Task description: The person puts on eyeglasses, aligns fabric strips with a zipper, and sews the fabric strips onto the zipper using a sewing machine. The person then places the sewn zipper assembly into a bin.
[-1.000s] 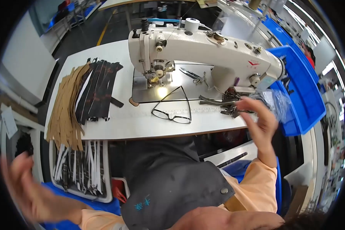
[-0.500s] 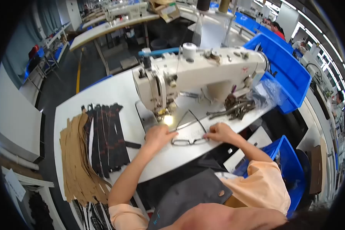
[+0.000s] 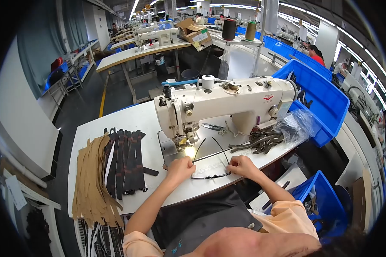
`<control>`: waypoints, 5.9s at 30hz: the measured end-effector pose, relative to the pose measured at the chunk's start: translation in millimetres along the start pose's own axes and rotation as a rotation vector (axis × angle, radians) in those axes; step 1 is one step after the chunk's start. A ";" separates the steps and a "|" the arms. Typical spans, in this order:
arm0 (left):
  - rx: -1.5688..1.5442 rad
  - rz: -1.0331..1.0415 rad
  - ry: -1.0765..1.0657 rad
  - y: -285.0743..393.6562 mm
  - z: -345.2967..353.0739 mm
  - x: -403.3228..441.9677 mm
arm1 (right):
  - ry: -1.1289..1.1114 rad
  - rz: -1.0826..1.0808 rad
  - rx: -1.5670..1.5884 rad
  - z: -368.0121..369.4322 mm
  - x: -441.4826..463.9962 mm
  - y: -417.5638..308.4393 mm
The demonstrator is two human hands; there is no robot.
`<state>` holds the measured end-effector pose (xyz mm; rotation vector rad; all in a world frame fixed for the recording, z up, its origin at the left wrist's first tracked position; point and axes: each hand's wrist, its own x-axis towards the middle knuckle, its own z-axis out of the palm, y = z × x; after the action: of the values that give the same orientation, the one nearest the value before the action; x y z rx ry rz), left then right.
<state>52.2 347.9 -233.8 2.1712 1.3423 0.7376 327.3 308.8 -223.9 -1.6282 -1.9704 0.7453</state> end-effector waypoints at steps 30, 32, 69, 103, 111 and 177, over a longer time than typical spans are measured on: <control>-1.002 0.842 -0.441 303.3 -10.6 11.5 | 1.205 -0.479 -0.076 -181.2 -293.7 -79.2; -1.019 0.878 -0.472 310.3 -9.8 7.0 | 1.231 -0.491 -0.169 -180.7 -305.6 -87.4; -0.735 0.875 0.607 173.6 -111.2 -141.4 | 0.468 -1.254 0.557 -130.2 -109.7 -139.9; -0.403 -0.255 0.311 -14.2 -46.1 -109.6 | 0.020 -0.062 0.730 98.0 133.5 -76.7; -0.498 -0.280 0.306 -21.0 -32.7 -115.3 | 0.117 -0.010 0.726 112.8 141.0 -88.7; 0.197 -0.946 0.486 -115.1 -30.3 -334.0 | -0.194 -1.302 0.063 155.5 68.1 -211.9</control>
<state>-167.4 94.9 -349.8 1.2117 2.4811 0.7528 58.0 327.8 -195.1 -0.0085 -2.4927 0.3872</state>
